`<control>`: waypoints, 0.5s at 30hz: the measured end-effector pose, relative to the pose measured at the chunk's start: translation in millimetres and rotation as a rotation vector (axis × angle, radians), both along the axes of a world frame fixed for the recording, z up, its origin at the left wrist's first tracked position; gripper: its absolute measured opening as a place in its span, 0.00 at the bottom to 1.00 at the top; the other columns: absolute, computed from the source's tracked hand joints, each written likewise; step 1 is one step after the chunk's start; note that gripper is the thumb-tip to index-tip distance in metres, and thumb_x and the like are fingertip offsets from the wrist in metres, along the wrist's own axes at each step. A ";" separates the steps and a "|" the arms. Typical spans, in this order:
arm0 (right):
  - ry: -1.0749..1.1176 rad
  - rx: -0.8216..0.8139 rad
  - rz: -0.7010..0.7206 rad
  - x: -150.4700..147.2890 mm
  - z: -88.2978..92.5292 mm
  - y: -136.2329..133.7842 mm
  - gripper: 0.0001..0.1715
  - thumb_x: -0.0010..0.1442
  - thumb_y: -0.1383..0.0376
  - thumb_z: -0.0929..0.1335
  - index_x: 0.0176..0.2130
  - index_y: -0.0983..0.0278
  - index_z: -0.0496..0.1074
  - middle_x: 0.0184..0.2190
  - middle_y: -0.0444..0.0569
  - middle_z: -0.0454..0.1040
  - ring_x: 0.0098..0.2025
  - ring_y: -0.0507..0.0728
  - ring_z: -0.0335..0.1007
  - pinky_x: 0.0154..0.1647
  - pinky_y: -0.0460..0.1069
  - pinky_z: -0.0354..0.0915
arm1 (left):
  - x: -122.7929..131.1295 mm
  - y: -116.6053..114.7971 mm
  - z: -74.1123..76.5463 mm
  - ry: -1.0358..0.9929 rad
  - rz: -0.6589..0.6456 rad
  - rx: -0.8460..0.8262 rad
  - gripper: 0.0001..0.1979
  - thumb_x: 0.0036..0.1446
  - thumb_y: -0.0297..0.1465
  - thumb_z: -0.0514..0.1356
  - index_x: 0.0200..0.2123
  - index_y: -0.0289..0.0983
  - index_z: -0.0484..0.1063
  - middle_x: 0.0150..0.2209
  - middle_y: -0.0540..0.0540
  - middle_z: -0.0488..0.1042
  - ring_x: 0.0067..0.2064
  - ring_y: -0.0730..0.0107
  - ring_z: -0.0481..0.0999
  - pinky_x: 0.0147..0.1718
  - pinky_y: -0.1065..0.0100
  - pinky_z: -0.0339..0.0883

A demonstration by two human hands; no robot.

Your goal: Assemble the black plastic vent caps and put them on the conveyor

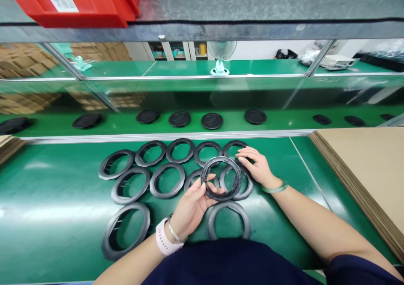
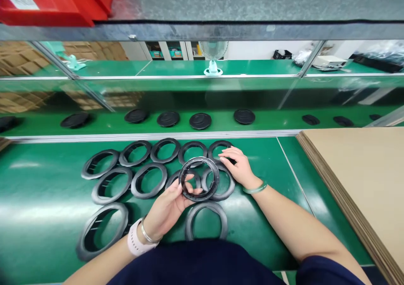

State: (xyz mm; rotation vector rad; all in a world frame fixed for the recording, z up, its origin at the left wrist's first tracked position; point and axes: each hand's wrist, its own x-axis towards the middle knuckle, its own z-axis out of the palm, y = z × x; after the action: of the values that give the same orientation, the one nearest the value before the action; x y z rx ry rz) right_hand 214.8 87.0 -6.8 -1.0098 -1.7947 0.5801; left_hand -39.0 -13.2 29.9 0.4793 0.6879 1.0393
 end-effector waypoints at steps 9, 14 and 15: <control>0.315 -0.577 0.377 -19.5 35.0 -33.1 0.34 0.60 0.49 0.73 0.61 0.58 0.68 0.43 0.49 0.75 0.39 0.56 0.71 0.43 0.53 0.69 | -3.8 -2.0 2.4 0.128 -0.008 -0.020 0.19 0.65 0.39 0.59 0.56 0.38 0.72 0.37 0.46 0.75 0.41 0.67 0.77 0.44 0.67 0.74; 0.512 -0.843 0.341 -39.9 23.3 -45.3 0.38 0.49 0.53 0.80 0.57 0.51 0.69 0.29 0.39 0.71 0.20 0.49 0.63 0.18 0.44 0.62 | -4.8 -0.1 -10.8 0.322 -0.025 0.051 0.28 0.53 0.41 0.70 0.56 0.41 0.72 0.50 0.42 0.78 0.54 0.58 0.76 0.54 0.65 0.71; 0.525 -0.855 0.326 -43.0 20.0 -46.8 0.39 0.48 0.53 0.80 0.56 0.49 0.69 0.27 0.38 0.70 0.18 0.49 0.61 0.15 0.44 0.60 | -4.5 0.3 -13.1 0.375 -0.054 0.072 0.28 0.49 0.40 0.73 0.53 0.41 0.74 0.51 0.42 0.78 0.56 0.56 0.75 0.56 0.64 0.70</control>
State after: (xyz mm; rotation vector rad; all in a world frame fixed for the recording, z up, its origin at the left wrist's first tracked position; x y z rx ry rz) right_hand 171.9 40.2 13.2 -0.9631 -1.2247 1.7363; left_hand -43.5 -12.9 16.8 0.7624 0.9658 0.9337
